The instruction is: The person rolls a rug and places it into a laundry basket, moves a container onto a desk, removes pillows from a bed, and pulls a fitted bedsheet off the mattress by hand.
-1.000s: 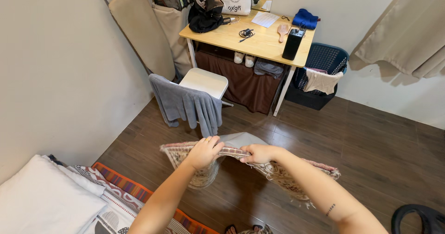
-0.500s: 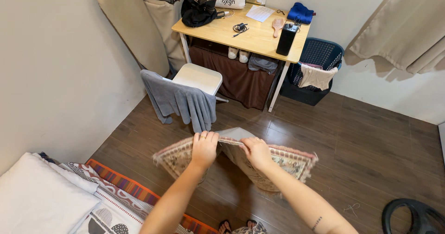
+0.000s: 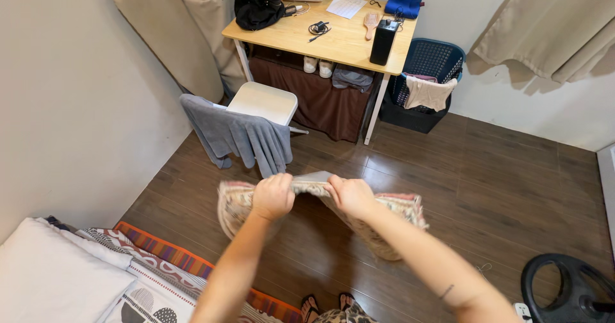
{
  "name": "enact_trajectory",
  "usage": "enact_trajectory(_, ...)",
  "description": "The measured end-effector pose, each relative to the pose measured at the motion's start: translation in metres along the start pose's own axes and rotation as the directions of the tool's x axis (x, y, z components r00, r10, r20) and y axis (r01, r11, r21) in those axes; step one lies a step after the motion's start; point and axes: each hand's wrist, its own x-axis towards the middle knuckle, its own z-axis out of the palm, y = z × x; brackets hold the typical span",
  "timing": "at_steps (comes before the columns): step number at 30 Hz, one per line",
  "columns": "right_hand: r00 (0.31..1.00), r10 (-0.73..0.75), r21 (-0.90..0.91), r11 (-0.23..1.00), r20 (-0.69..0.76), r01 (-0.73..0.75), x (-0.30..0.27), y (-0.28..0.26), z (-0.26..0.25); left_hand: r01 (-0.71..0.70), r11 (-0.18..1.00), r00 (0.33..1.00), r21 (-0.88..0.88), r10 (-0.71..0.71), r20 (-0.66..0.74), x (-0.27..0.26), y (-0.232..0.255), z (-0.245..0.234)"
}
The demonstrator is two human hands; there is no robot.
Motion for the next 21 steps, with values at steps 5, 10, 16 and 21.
enact_trajectory(5, 0.839, -0.198, 0.283, 0.958, 0.507, 0.055, -0.011, 0.021, -0.026, -0.232, 0.973, 0.554, 0.001, 0.131, 0.822, 0.026, 0.024, -0.047)
enact_trajectory(10, 0.771, -0.481, 0.48, 0.837, 0.418, 0.263, -0.023, 0.035, -0.01, -0.061, 0.989, 0.42, -0.138, 0.15, 0.895, 0.019, 0.015, -0.015)
enact_trajectory(16, 0.951, -0.156, 0.022, 0.987, 0.266, 0.156, -0.066, 0.006, 0.002, 0.324, 0.943, 0.153, -0.072, 0.023, 0.988, 0.0, -0.004, 0.02)
enact_trajectory(21, 0.741, -0.305, 0.479, 0.877, 0.598, -0.025, -0.066, 0.034, 0.042, 0.222, 0.961, 0.162, -0.165, 0.131, 0.978, -0.009, 0.005, 0.006)
